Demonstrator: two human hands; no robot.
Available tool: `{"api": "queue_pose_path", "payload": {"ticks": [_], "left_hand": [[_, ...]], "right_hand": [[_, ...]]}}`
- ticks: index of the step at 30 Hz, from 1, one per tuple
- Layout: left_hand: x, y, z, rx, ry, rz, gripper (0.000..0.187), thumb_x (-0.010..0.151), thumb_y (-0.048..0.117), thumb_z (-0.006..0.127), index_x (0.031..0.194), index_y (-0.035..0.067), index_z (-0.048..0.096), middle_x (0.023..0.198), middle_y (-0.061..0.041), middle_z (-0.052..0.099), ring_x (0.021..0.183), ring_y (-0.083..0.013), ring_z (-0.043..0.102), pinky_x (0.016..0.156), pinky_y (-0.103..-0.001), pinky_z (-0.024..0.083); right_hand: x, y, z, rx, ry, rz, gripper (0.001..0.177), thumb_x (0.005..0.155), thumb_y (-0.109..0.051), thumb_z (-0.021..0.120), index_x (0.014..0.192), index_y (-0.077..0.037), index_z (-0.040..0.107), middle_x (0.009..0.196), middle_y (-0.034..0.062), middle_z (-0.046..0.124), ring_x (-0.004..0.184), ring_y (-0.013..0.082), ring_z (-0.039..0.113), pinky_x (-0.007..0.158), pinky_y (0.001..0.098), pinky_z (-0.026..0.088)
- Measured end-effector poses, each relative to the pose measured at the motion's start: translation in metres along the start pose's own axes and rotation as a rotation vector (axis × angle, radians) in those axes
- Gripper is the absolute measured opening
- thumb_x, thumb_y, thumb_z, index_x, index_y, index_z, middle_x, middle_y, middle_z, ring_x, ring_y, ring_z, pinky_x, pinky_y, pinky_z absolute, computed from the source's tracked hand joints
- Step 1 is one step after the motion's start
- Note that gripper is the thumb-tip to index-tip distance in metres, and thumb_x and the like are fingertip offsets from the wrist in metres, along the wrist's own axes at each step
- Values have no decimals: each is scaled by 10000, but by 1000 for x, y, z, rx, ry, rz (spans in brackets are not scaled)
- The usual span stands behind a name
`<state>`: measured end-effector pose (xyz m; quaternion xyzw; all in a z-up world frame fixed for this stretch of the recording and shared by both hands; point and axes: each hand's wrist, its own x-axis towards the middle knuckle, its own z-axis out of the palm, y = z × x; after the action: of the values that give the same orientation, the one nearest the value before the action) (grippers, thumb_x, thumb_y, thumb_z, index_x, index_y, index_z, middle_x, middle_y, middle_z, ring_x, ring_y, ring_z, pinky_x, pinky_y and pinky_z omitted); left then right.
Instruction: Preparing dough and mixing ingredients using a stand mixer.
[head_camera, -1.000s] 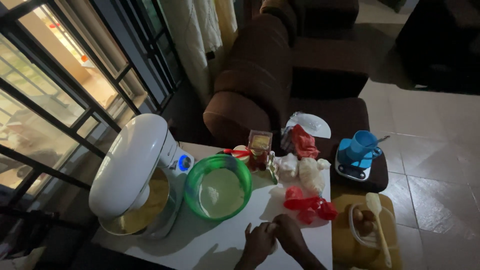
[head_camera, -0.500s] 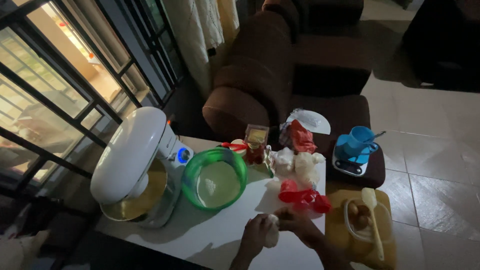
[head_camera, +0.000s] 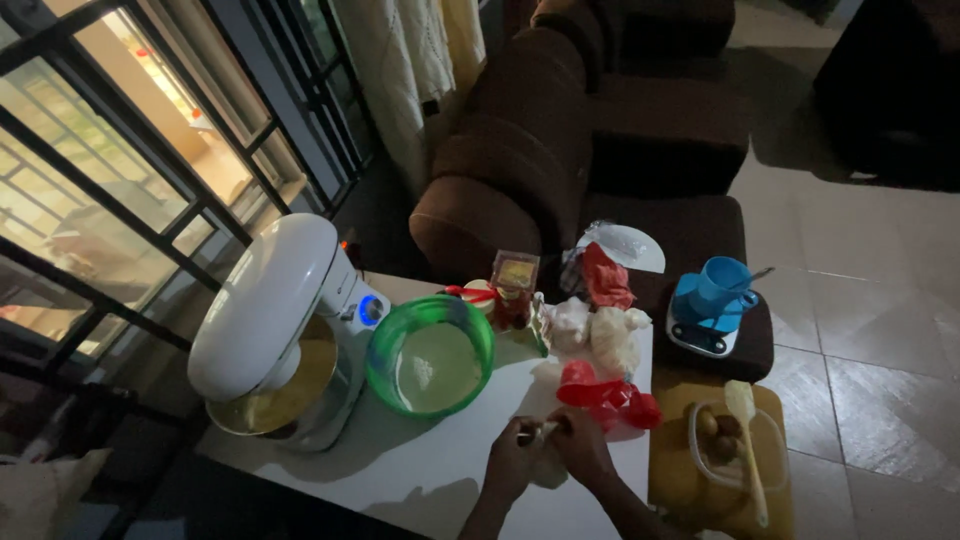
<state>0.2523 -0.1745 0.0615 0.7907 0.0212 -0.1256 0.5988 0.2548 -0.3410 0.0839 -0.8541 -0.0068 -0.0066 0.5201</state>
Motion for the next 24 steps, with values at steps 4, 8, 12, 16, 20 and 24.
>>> {"api": "queue_pose_path", "payload": {"ticks": [4, 8, 12, 16, 20, 24], "left_hand": [[9, -6, 0, -337, 68, -80, 300, 964, 174, 619, 1223, 32, 674, 1066, -81, 687, 946, -211, 676, 844, -357, 576], [6, -11, -1, -155, 99, 120, 358, 921, 90, 609, 1277, 100, 646, 1108, -64, 706, 996, -188, 681, 885, -321, 570], [-13, 45, -13, -150, 128, 43, 304, 964, 104, 601, 1258, 103, 681, 1108, -80, 727, 1006, -193, 695, 895, -314, 560], [-19, 61, -15, 71, 202, 47, 307, 946, 115, 644, 1250, 100, 682, 1050, -112, 762, 968, -209, 740, 868, -333, 581], [-18, 69, -14, 79, 209, 129, 331, 937, 121, 670, 1266, 84, 657, 1086, -113, 758, 983, -211, 741, 864, -352, 587], [-25, 103, -20, -55, 147, -25, 418, 910, 106, 672, 1322, 124, 604, 1143, -121, 714, 1002, -230, 717, 851, -363, 606]], "right_hand": [[3, -7, 6, -89, 58, 97, 190, 806, -95, 717, 979, -21, 689, 953, 164, 723, 910, 311, 715, 811, 413, 564], [2, -42, -11, 61, -118, 340, 271, 879, -130, 687, 1118, -12, 643, 1051, 170, 723, 962, 288, 740, 849, 404, 612], [-3, -18, -15, 501, -273, 604, 370, 923, -121, 646, 1269, -9, 577, 1144, 182, 703, 980, 288, 743, 872, 413, 637], [-12, 13, -14, 922, -245, 683, 449, 942, -170, 579, 1361, -15, 532, 1167, 226, 679, 975, 317, 729, 863, 436, 625], [-15, -28, -24, 482, -267, 446, 466, 926, -193, 627, 1380, -105, 571, 1196, 165, 649, 998, 273, 715, 865, 413, 614], [-19, 11, -1, -28, -192, 20, 411, 883, -157, 752, 1271, -124, 618, 1227, 120, 654, 1084, 253, 715, 905, 389, 627]]}}
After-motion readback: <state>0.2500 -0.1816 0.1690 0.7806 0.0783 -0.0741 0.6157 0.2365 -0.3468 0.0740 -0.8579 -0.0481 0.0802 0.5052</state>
